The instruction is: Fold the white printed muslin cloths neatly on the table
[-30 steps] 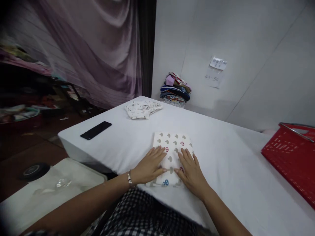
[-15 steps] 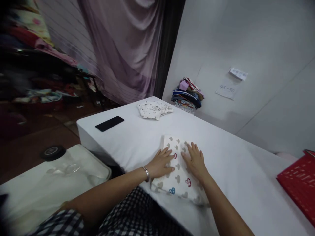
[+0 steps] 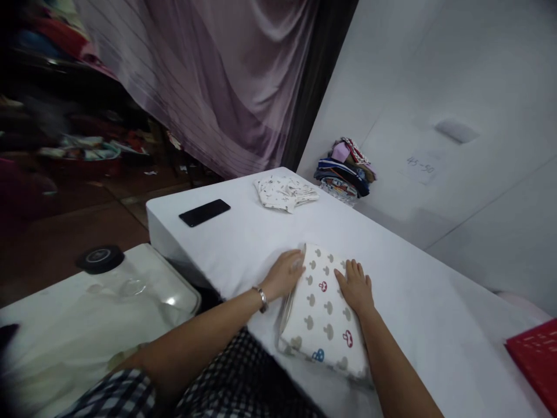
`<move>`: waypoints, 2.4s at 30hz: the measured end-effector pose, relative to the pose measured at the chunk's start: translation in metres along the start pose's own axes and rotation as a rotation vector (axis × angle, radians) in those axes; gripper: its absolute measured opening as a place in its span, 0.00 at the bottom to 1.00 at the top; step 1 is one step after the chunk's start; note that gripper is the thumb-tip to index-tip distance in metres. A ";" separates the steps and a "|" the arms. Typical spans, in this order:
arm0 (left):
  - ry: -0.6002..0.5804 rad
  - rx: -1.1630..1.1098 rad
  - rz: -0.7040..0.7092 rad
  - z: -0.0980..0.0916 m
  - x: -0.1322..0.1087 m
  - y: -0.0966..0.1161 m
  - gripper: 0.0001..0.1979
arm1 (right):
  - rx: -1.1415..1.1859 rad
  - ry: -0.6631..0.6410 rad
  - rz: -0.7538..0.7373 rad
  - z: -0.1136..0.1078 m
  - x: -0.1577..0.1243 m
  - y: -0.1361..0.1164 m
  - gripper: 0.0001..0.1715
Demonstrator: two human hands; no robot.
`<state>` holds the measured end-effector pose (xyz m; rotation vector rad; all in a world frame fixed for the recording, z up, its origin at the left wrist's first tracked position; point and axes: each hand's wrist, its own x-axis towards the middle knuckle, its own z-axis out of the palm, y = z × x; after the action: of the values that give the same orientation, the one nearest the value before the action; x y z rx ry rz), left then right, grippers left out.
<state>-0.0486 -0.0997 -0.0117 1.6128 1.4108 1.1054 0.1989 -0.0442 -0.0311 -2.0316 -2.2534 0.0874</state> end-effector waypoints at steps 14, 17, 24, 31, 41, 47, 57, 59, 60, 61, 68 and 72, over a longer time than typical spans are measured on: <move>-0.002 -0.062 -0.133 0.009 0.075 -0.031 0.12 | 0.285 -0.009 -0.091 -0.027 0.019 -0.067 0.40; -0.011 -0.020 -0.036 0.008 0.069 -0.034 0.15 | 0.343 -0.015 -0.113 -0.024 0.025 -0.096 0.38; -0.072 -0.006 0.081 0.009 0.069 -0.041 0.16 | 0.549 -0.030 -0.130 -0.013 0.032 -0.107 0.35; -0.010 0.061 0.007 0.005 0.070 -0.038 0.09 | 0.932 0.133 -0.022 -0.001 0.027 -0.091 0.34; -0.067 0.197 -0.035 0.008 0.065 -0.031 0.08 | 0.780 0.166 -0.100 -0.003 0.028 -0.100 0.33; 0.012 0.230 -0.112 0.010 0.071 -0.033 0.07 | 0.304 0.162 -0.227 0.007 0.024 -0.114 0.31; 0.000 0.244 -0.092 0.004 0.075 -0.032 0.17 | 0.282 0.069 -0.171 -0.015 0.020 -0.110 0.35; -0.010 0.234 -0.083 0.003 0.075 -0.031 0.21 | 0.205 0.086 -0.215 -0.016 0.008 -0.110 0.35; -0.016 0.228 -0.077 0.003 0.075 -0.030 0.22 | 0.162 0.080 -0.242 -0.014 0.001 -0.111 0.34; -0.022 0.221 -0.070 0.004 0.074 -0.030 0.23 | 0.123 0.067 -0.268 -0.010 -0.005 -0.113 0.34; -0.030 0.205 -0.052 0.004 0.074 -0.031 0.19 | 0.146 -0.075 -0.271 -0.008 -0.017 -0.123 0.36; -0.037 0.202 -0.032 0.004 0.074 -0.032 0.17 | 0.228 -0.133 -0.265 -0.030 -0.042 -0.117 0.38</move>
<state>-0.0543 -0.0218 -0.0323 1.7348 1.5591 0.9347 0.0908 -0.0994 0.0098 -1.6458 -2.4392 0.4460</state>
